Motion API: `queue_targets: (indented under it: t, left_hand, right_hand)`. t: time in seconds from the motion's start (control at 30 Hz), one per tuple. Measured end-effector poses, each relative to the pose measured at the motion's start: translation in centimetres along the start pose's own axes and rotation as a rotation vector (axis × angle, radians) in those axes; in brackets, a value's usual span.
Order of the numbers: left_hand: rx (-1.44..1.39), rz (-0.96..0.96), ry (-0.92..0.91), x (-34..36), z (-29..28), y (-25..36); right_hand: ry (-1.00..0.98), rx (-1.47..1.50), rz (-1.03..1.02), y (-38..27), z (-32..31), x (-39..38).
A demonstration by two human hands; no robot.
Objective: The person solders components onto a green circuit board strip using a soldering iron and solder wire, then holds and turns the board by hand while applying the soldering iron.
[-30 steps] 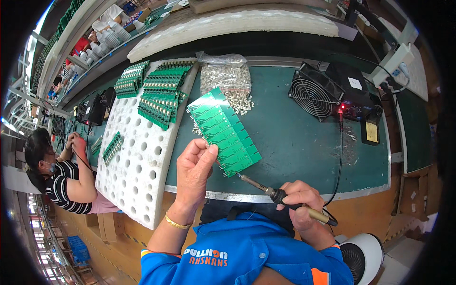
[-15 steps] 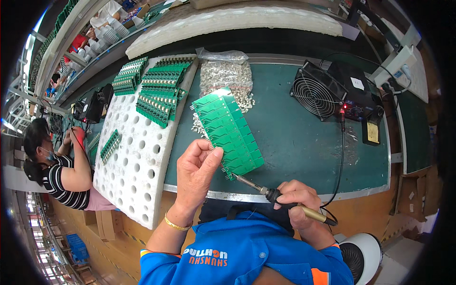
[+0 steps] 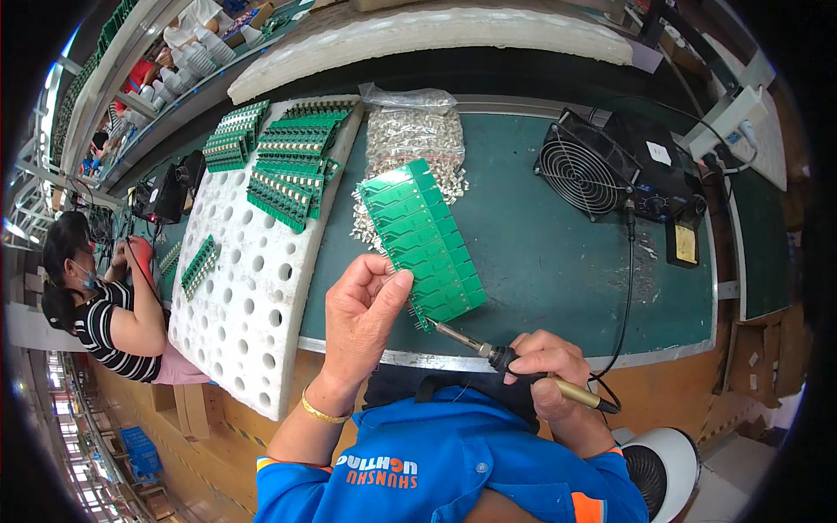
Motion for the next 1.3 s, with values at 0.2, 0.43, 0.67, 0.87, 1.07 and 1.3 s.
queue_targets:
  t: [0.2, 0.43, 0.67, 0.87, 1.07, 1.3]
  left_hand:
    - [-0.007, -0.009, -0.012, 0.0, -0.2, -0.2]
    - [-0.054, -0.012, -0.034, 0.5, -0.4, -0.7]
    - [-0.151, -0.060, -0.146, 1.2, -1.3, -2.7]
    - [-0.178, -0.136, -0.250, 1.4, -1.1, -4.0]
    - [-0.231, -0.228, -0.267, 1.3, -1.0, -5.1]
    - [-0.236, -0.309, -0.301, 1.4, -1.1, -5.6]
  right_hand:
    - [0.011, 0.009, -0.008, 0.0, -0.1, -0.3]
    - [0.156, 0.035, -0.002, -0.6, -1.9, -1.6]
    - [0.283, 0.080, 0.004, -0.8, -2.4, -1.9]
    - [0.283, 0.079, 0.034, -0.7, -1.9, -1.6]
    - [0.269, 0.054, 0.062, -0.7, -1.6, -1.9]
    - [0.265, 0.059, 0.095, -0.3, -1.5, -2.1]
Point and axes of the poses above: each hand's wrist, its own x-axis towards the middle knuckle, its own z-axis out of the palm, y = z × x, the point moved 4 cm from there along x, towards the middle knuckle, and after that the axes turned 5 degrees about -y, right-handed, at the moved point
